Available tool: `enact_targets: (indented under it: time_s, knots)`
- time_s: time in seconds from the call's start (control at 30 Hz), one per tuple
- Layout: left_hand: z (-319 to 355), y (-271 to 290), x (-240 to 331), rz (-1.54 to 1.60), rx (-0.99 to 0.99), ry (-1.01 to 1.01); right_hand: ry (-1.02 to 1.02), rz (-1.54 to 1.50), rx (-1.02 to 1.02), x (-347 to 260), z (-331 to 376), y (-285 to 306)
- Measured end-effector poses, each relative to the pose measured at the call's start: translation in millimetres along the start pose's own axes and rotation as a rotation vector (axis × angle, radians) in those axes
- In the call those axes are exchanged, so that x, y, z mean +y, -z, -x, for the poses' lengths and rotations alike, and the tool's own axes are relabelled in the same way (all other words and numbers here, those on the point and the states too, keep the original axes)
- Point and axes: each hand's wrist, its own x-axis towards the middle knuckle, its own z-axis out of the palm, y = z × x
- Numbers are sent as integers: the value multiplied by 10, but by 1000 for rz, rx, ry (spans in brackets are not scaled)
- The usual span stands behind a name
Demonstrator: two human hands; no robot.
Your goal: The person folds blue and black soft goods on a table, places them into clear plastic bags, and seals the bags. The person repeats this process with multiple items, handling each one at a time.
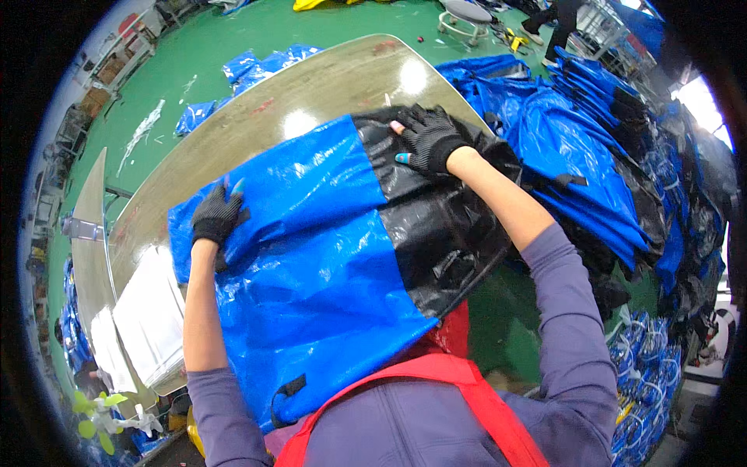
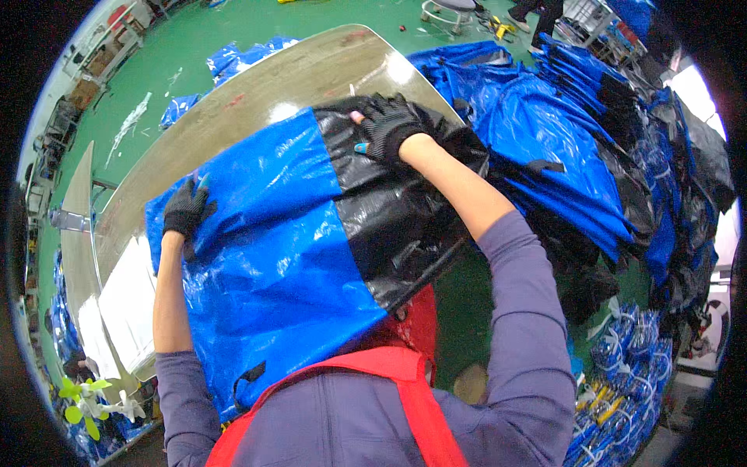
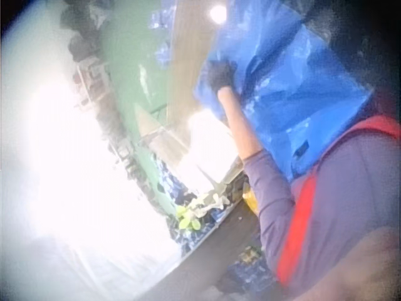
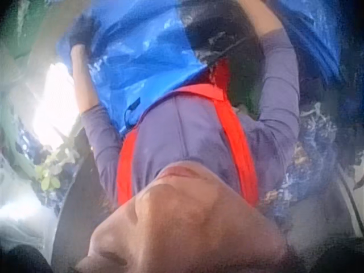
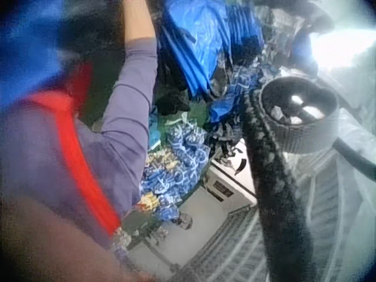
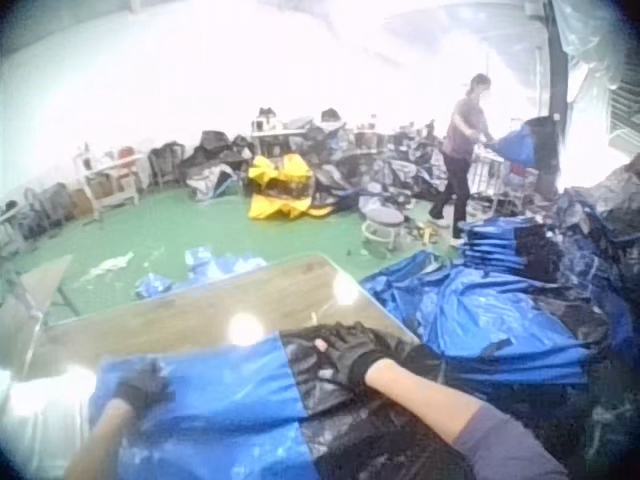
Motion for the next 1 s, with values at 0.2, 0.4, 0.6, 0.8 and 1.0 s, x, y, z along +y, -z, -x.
enact_targets:
  time_s: [0.2,0.4,0.6,0.8,1.0]
  knots:
    - [-301,339,1536,476,356,-515,368,-257,-419,-766,1446,1075]
    - [-310,52,2234,129,527,-560,396,-625,-169,-375,1025,453]
    - [509,-471,692,591,9,-795,133,-752,-348,40,258,-234]
    - [2819,-573,-844,1191,-672,509,-90,-776,-275,39,453,-325]
    - [2952,-672,-85,1116,431,749,-97,-779,-285,67,308,-367]
